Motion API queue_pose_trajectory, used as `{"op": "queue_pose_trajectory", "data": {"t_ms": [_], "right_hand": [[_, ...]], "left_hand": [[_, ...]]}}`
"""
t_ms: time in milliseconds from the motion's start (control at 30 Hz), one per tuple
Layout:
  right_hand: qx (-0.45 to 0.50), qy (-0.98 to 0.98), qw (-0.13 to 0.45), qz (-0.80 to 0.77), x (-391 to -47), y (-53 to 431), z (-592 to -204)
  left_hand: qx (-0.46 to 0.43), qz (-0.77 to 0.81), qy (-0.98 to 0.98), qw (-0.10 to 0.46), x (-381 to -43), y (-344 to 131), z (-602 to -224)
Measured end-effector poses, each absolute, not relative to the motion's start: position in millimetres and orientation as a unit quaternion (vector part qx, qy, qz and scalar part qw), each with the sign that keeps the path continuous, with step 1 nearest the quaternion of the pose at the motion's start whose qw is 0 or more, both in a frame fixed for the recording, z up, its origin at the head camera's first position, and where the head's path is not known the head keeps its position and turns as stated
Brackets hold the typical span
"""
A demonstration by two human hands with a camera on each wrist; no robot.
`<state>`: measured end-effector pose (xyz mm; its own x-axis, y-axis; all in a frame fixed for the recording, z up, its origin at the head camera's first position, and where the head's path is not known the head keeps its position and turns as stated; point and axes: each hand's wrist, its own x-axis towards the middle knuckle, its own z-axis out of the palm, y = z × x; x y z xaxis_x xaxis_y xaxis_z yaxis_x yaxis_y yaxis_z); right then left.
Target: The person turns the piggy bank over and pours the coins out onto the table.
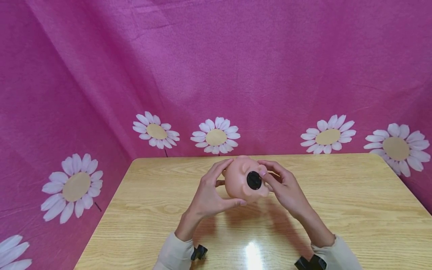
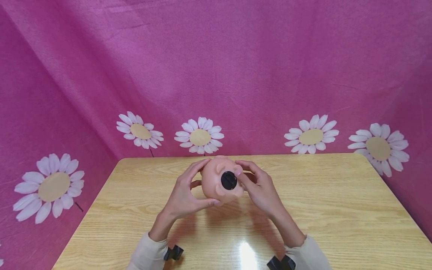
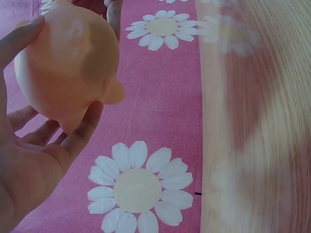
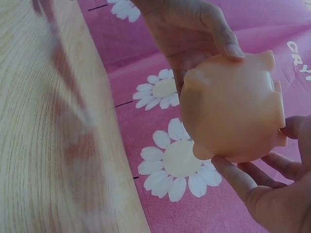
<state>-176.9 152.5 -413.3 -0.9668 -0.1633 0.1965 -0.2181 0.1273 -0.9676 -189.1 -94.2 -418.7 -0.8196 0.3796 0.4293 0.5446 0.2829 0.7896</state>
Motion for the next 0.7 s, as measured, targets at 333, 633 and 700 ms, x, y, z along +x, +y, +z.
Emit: {"op": "queue_pose_trajectory", "data": {"t_ms": [333, 633, 700], "right_hand": [[0.145, -0.776, 0.079, 0.609, -176.1, 156.3, -410.5], [0.138, -0.816, 0.142, 0.544, -175.6, 161.5, -408.8], [0.143, -0.817, 0.157, 0.537, -175.8, 161.4, -409.3]], "left_hand": [[-0.295, -0.501, -0.808, 0.096, -189.3, -97.6, -417.0], [-0.285, -0.502, -0.811, 0.097, -190.0, -99.1, -416.9], [-0.28, -0.506, -0.81, 0.095, -189.9, -99.6, -416.6]]}}
